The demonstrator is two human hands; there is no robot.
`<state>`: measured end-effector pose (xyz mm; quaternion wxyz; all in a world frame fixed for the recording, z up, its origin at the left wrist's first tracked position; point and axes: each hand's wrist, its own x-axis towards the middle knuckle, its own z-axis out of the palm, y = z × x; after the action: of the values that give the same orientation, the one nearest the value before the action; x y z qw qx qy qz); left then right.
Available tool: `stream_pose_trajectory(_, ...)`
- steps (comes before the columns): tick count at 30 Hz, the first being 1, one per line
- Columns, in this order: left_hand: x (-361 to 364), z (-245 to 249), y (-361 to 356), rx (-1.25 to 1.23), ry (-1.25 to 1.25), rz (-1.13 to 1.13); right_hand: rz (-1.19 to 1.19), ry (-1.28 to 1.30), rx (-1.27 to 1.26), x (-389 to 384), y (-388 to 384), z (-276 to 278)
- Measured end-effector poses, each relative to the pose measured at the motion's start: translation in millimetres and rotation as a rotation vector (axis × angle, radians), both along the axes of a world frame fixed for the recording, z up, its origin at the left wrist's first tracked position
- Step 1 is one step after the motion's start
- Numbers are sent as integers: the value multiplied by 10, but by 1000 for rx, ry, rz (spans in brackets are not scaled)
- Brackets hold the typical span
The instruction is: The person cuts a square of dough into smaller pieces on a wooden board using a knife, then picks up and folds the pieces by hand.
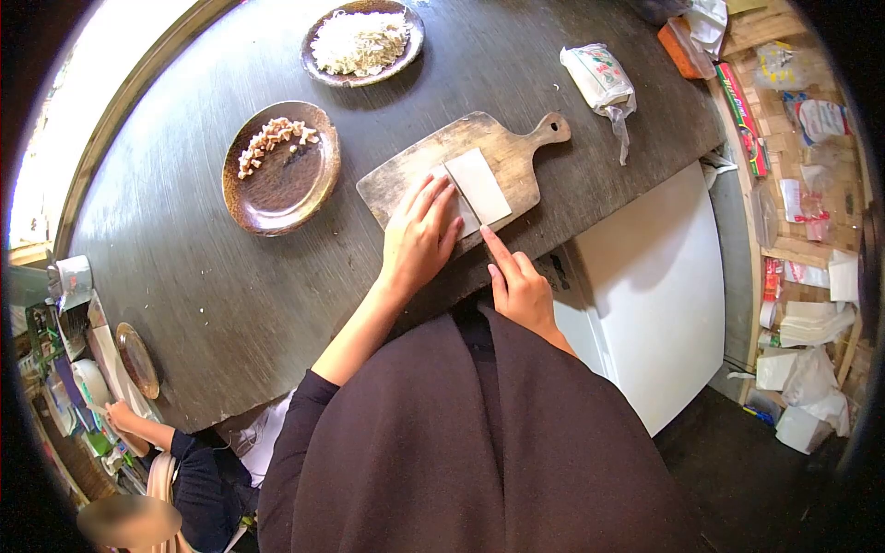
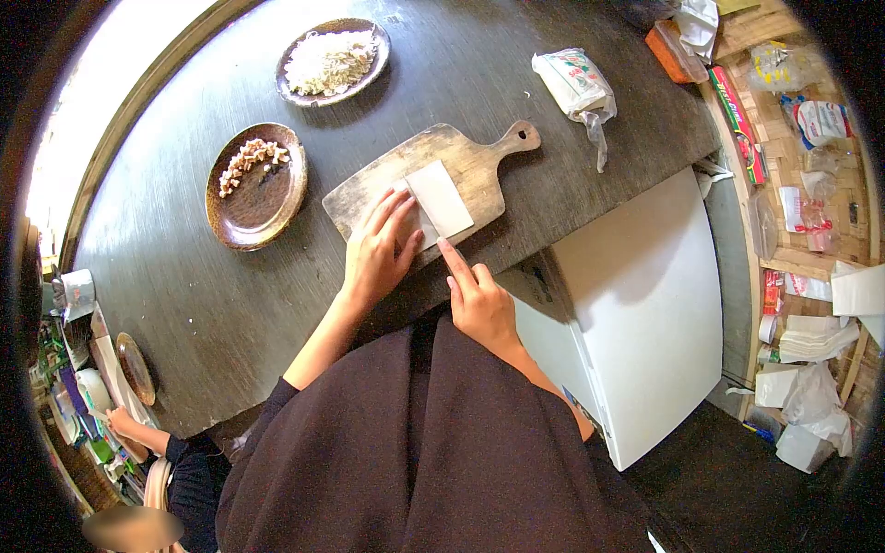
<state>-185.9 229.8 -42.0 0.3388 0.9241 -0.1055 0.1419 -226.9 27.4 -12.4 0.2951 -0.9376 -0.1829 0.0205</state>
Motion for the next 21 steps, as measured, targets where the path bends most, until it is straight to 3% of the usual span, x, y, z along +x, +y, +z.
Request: stream_pose_trajectory(21, 1, 5, -4, -12, 16, 13, -52, 44, -40, -30, 133, 36)
